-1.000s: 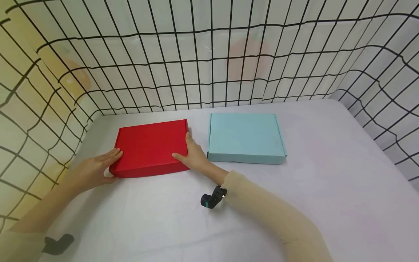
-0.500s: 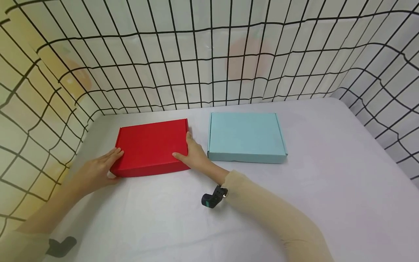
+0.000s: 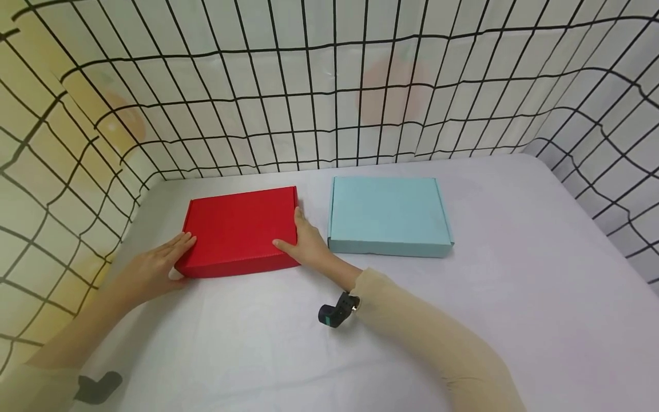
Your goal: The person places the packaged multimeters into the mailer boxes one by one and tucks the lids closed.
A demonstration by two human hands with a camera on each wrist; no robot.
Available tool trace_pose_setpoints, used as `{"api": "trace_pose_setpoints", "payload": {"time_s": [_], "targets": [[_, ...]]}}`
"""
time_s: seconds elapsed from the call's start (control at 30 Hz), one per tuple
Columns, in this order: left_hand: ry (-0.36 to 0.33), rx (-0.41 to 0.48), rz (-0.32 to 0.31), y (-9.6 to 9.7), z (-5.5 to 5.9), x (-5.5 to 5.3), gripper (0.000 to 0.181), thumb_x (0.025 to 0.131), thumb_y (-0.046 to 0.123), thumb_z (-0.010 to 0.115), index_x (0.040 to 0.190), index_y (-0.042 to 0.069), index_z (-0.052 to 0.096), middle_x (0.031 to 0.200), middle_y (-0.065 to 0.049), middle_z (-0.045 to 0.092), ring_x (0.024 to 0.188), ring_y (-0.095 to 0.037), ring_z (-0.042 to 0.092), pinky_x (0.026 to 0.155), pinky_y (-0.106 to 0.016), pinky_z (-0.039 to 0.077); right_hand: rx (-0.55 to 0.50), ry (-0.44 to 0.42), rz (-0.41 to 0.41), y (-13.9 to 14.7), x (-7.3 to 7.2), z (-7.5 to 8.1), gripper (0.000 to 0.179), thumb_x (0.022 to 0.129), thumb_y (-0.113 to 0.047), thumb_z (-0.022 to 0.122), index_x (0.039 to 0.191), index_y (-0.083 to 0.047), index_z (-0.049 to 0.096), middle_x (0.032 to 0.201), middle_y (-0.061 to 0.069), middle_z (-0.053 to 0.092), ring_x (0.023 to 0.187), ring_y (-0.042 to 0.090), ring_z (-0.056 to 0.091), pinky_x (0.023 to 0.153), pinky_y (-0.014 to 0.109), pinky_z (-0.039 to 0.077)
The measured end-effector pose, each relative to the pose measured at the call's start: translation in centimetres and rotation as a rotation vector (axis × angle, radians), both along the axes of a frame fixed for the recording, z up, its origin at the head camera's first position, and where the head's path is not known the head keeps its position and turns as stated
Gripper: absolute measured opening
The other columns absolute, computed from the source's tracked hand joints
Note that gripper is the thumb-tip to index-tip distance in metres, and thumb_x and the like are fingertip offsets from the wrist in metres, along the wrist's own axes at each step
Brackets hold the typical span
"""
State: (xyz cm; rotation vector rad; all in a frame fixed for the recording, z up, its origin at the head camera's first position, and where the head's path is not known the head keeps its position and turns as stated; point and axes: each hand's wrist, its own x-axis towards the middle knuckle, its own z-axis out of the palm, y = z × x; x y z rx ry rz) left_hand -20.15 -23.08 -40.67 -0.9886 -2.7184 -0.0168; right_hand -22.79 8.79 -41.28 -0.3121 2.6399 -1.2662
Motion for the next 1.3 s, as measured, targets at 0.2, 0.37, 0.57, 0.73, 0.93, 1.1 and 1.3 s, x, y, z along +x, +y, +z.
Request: {"api": "trace_pose_setpoints", "payload": {"time_s": [0.2,0.37,0.57,0.73,0.93,1.1,1.3], "targets": [[-0.018,-0.007,0.003,0.1,0.6,0.2,0.086,0.050,0.013,0.088,0.125,-0.006,0.050,0.126,-0.025,0.051,0.115,-0.040,0.050,0.077,-0.044,0.052,-0.021,0.016,-0.002,0.0,0.1,0.1,0.088,0.084,-0.032,0.062,0.146,-0.007,0.005,0.148,0.010,0.027,0.122,0.025,0.043,0.086,0.036,0.050],[-0.050,-0.023,0.015,0.1,0.9,0.3,0.084,0.053,0.013,0.087,0.126,-0.005,0.049,0.127,-0.025,0.050,0.116,-0.040,0.049,0.077,-0.043,0.052,-0.038,0.022,-0.008,0.0,0.2,0.0,0.089,0.084,-0.030,0.063,0.146,-0.006,0.004,0.148,0.011,0.027,0.124,0.026,0.041,0.086,0.037,0.050],[-0.068,-0.006,0.042,0.1,0.8,0.4,0.083,0.054,0.012,0.087,0.126,-0.004,0.049,0.128,-0.024,0.050,0.117,-0.039,0.048,0.076,-0.043,0.052,-0.033,0.016,-0.003,-0.1,0.2,-0.2,0.088,0.084,-0.032,0.062,0.146,-0.007,0.004,0.149,0.010,0.025,0.126,0.026,0.039,0.088,0.037,0.049],[-0.119,-0.016,0.052,0.1,1.1,0.1,0.082,0.057,0.012,0.085,0.128,-0.005,0.047,0.130,-0.024,0.048,0.117,-0.040,0.048,0.077,-0.042,0.052,-0.027,0.024,-0.004,0.0,0.0,-0.2,0.088,0.084,-0.032,0.062,0.146,-0.006,0.005,0.147,0.011,0.028,0.122,0.026,0.043,0.086,0.036,0.050],[-0.176,-0.002,0.086,0.3,1.7,-0.2,0.079,0.058,0.010,0.084,0.128,-0.003,0.048,0.128,-0.024,0.050,0.114,-0.040,0.050,0.077,-0.042,0.052,-0.030,0.027,-0.002,0.1,0.0,-0.2,0.089,0.084,-0.032,0.062,0.146,-0.007,0.004,0.147,0.010,0.028,0.121,0.026,0.044,0.085,0.036,0.050],[-0.170,0.004,0.105,0.5,1.8,-0.1,0.078,0.058,0.009,0.084,0.127,-0.002,0.049,0.127,-0.023,0.051,0.114,-0.040,0.050,0.078,-0.042,0.052,-0.038,0.038,-0.004,0.1,0.1,-0.2,0.088,0.084,-0.031,0.062,0.146,-0.005,0.004,0.148,0.012,0.027,0.123,0.026,0.043,0.087,0.037,0.050],[-0.123,0.003,0.073,0.4,1.7,0.2,0.078,0.057,0.009,0.085,0.126,-0.003,0.050,0.126,-0.024,0.052,0.113,-0.040,0.051,0.077,-0.043,0.052,-0.058,0.040,0.006,0.1,0.2,-0.3,0.088,0.085,-0.031,0.062,0.146,-0.006,0.004,0.144,0.012,0.032,0.119,0.025,0.046,0.085,0.035,0.050]]}}
